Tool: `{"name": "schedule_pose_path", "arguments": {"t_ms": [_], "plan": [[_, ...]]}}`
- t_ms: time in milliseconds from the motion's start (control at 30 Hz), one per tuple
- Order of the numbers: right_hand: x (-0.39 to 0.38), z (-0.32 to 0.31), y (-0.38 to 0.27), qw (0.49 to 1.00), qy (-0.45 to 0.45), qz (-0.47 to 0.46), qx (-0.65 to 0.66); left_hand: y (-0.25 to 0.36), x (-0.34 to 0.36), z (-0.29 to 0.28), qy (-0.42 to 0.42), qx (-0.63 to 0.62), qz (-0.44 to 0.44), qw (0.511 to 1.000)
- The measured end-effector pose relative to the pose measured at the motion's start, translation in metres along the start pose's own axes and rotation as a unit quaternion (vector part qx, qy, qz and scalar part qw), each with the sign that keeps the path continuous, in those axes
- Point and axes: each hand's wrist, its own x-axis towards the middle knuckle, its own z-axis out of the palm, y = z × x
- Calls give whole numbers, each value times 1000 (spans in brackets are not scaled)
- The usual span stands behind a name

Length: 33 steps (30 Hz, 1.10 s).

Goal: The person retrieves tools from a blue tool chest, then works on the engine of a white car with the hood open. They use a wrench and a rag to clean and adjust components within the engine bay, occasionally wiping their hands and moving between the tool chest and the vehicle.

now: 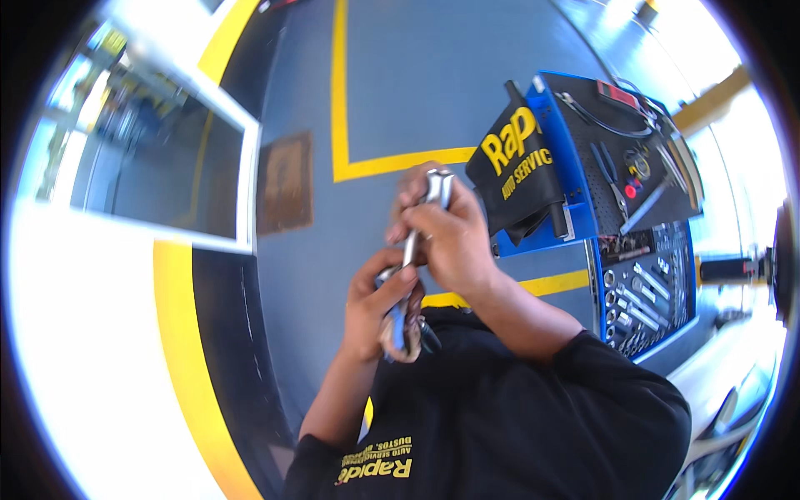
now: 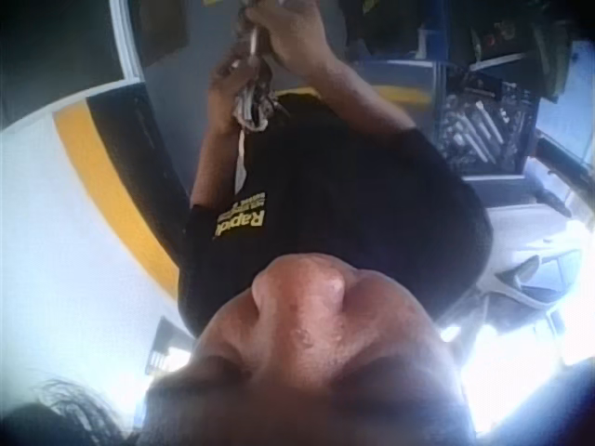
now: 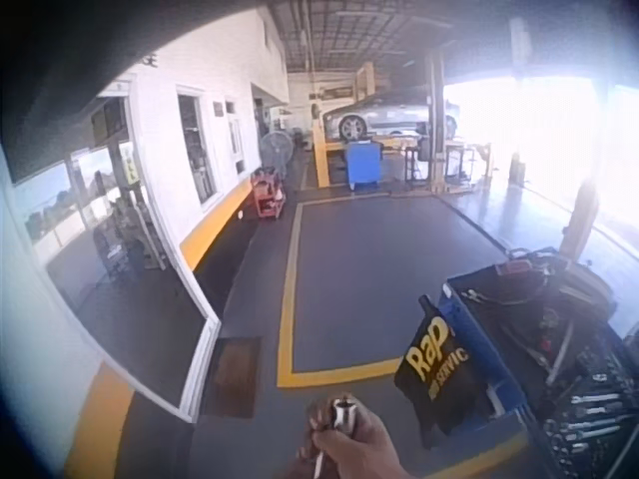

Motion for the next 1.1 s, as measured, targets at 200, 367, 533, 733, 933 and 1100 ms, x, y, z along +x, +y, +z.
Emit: {"name": "schedule_pose_path", "arguments": {"t_ms": [200,367,533,733,933,1100], "plan": [[59,61,15,992,-94,-86,20,82,47,-55,-106,15,47,993],[87,39,13,987,-79,-112,85,93,101,-65,-99,149,38,983],[97,-1,-39,976,94,-138,137,92,159,-37,-247,246,7,937],[94,-26,-79,943,124,-222,216,88,193,17,-358,250,-26,899],[91,-53,-106,894,152,-296,299,87,230,56,-438,275,-54,854],[99,-62,-116,887,204,-365,196,89,269,78,-493,264,-119,820]]}}
